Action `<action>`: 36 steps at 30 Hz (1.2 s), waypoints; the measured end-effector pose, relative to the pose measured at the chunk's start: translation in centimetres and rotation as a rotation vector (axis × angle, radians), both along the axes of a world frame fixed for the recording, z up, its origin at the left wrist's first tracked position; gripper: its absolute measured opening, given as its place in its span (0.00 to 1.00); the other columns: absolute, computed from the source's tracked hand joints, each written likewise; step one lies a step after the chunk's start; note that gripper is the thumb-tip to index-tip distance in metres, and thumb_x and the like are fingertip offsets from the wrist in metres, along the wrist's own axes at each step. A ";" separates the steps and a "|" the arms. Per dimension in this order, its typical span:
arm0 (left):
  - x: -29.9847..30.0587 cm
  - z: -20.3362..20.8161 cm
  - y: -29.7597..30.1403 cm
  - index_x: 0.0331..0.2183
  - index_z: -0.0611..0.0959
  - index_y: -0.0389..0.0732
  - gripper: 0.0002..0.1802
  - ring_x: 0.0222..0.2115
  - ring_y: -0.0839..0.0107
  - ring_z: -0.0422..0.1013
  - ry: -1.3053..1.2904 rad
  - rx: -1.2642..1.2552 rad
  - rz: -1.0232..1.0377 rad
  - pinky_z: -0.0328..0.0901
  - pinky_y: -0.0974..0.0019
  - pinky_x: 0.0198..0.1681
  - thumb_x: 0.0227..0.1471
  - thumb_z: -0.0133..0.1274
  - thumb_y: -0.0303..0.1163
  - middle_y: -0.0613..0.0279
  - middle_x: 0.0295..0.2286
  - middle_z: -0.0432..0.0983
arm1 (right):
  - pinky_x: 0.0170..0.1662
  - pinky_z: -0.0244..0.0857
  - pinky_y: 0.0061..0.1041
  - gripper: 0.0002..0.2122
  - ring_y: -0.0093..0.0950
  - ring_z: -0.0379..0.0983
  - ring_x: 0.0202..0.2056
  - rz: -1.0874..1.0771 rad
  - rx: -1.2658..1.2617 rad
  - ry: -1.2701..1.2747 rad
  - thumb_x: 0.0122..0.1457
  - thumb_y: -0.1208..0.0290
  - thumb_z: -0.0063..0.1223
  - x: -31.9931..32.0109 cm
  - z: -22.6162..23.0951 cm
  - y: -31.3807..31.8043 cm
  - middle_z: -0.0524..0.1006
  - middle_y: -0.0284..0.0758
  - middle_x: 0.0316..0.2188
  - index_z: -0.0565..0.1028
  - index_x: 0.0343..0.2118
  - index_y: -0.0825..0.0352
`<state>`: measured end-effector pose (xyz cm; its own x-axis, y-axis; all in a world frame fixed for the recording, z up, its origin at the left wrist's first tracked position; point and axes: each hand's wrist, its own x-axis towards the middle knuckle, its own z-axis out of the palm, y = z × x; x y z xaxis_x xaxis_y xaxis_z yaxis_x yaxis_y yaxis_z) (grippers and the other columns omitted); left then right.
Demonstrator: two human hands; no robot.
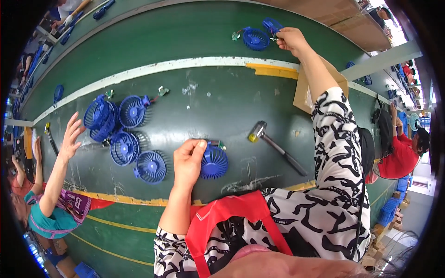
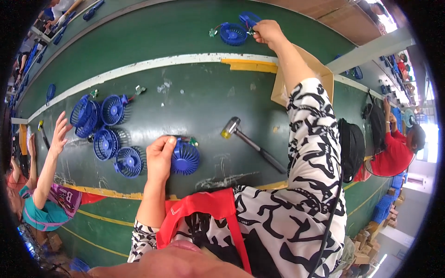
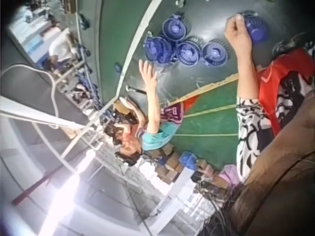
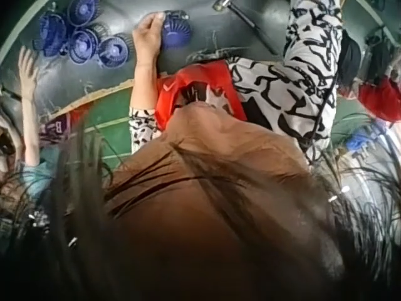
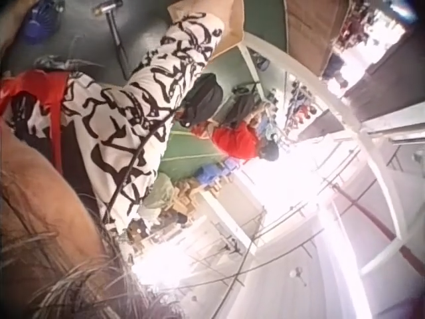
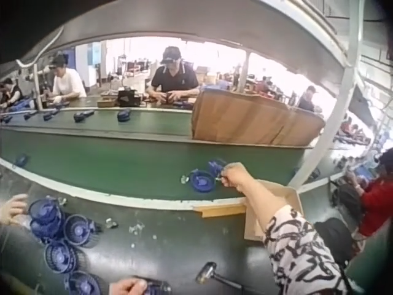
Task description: The person assembles blue fan guard components by manually fitting plastic components together and tapping them into place with a hammer.
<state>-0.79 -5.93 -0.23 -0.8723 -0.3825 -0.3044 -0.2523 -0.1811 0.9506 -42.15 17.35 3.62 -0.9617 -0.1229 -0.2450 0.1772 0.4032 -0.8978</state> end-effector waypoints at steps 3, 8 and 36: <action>1.0 0.0 -0.3 0.31 0.83 0.33 0.05 0.28 0.78 0.69 0.255 -0.143 -0.070 0.63 0.74 0.33 0.52 0.58 0.26 0.65 0.28 0.76 | 0.27 0.68 0.16 0.07 0.16 0.70 0.23 0.153 0.010 0.077 0.58 0.72 0.54 6.2 2.8 -1.1 0.74 0.28 0.24 0.75 0.38 0.69; 4.3 3.7 1.1 0.28 0.82 0.40 0.10 0.34 0.60 0.71 0.574 -0.671 -0.295 0.63 0.59 0.44 0.38 0.65 0.24 0.61 0.31 0.79 | 0.30 0.68 0.17 0.13 0.17 0.71 0.26 0.460 0.224 0.157 0.57 0.72 0.52 15.7 2.8 -2.5 0.76 0.30 0.26 0.76 0.44 0.70; 11.9 -1.5 3.5 0.35 0.76 0.35 0.20 0.42 0.52 0.71 0.575 -1.098 -0.238 0.64 0.52 0.49 0.35 0.62 0.15 0.54 0.34 0.75 | 0.34 0.68 0.29 0.08 0.34 0.75 0.30 0.774 -0.007 0.413 0.55 0.75 0.54 40.5 -2.2 -0.9 0.77 0.43 0.30 0.75 0.36 0.73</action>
